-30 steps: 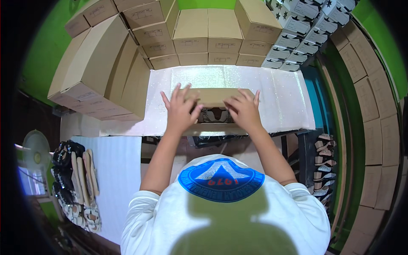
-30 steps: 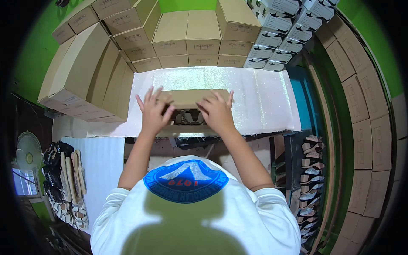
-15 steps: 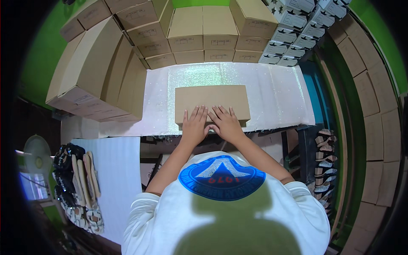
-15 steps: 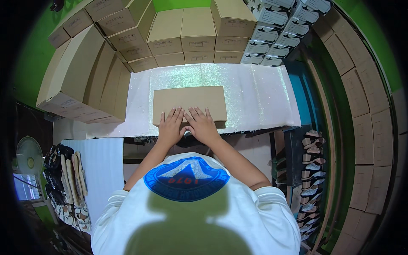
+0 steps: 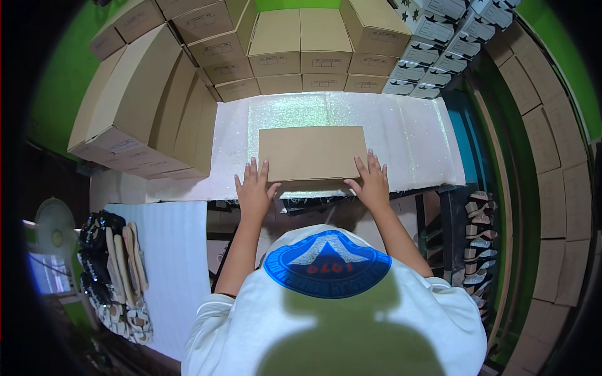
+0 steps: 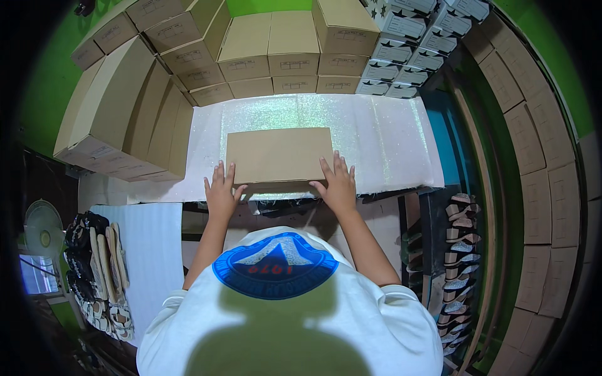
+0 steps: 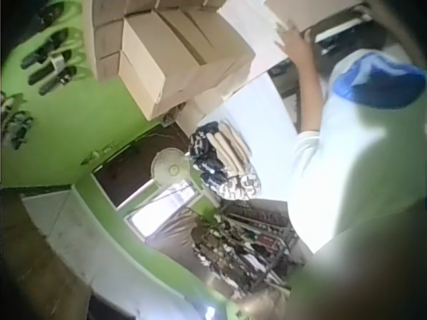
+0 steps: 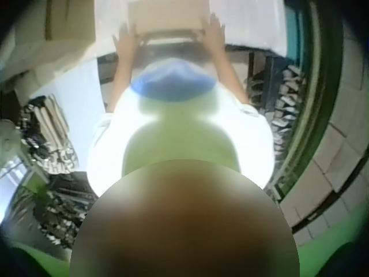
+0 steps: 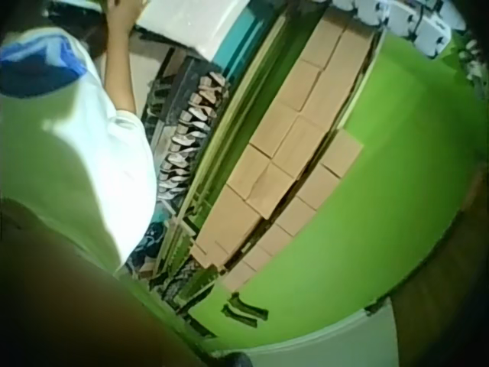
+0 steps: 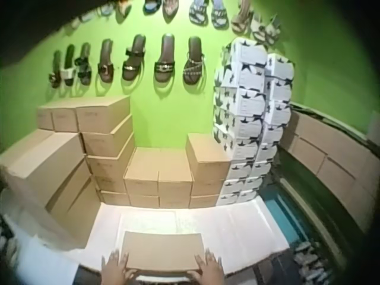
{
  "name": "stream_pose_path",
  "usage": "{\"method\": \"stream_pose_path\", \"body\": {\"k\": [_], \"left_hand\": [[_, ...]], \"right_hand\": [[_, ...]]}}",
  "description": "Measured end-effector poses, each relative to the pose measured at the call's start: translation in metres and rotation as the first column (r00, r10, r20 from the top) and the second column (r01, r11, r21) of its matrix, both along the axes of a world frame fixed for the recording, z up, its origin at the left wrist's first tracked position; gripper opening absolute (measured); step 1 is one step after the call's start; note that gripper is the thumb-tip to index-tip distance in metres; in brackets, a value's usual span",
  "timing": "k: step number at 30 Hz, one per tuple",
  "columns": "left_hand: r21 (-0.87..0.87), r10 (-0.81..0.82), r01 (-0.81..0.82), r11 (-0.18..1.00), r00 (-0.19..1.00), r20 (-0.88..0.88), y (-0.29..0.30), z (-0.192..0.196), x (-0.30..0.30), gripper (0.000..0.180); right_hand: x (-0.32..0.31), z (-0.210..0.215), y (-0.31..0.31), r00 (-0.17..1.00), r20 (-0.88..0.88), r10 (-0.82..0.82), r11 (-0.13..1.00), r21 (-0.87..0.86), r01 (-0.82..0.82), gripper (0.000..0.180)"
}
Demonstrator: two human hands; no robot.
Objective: Placing sandals into shoe boxes and stacking the boxes.
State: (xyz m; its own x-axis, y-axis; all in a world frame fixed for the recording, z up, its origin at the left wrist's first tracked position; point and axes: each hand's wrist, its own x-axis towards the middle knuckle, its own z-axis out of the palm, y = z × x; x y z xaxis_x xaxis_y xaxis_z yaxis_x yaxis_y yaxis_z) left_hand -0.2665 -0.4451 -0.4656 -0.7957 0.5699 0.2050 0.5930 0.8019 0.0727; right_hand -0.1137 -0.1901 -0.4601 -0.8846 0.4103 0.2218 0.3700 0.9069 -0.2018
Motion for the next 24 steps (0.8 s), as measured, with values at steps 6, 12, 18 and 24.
{"method": "stream_pose_path", "body": {"k": [6, 12, 18, 24], "left_hand": [[0.063, 0.010, -0.018, 0.998, 0.993, 0.121, 0.002, -0.004, 0.003, 0.070], [0.287, -0.055, 0.000, 0.958, 0.982, 0.182, 0.000, 0.017, 0.001, 0.057], [0.330, 0.068, -0.179, 0.927, 0.945, 0.319, 0.008, 0.065, -0.015, 0.045], [0.287, 0.148, -0.192, 0.939, 0.975, 0.167, 0.035, 0.063, -0.035, 0.039]], "right_hand": [[0.001, 0.003, -0.001, 0.999, -0.027, -0.040, 0.936, -0.351, 0.028, 0.067], [0.003, 0.020, 0.003, 0.978, -0.192, -0.086, 0.880, -0.475, -0.016, 0.059], [-0.014, 0.073, 0.005, 0.973, -0.042, -0.226, 0.802, -0.575, 0.161, 0.052], [-0.041, 0.041, 0.010, 0.945, -0.326, -0.035, 0.999, 0.015, 0.042, 0.047]]}}
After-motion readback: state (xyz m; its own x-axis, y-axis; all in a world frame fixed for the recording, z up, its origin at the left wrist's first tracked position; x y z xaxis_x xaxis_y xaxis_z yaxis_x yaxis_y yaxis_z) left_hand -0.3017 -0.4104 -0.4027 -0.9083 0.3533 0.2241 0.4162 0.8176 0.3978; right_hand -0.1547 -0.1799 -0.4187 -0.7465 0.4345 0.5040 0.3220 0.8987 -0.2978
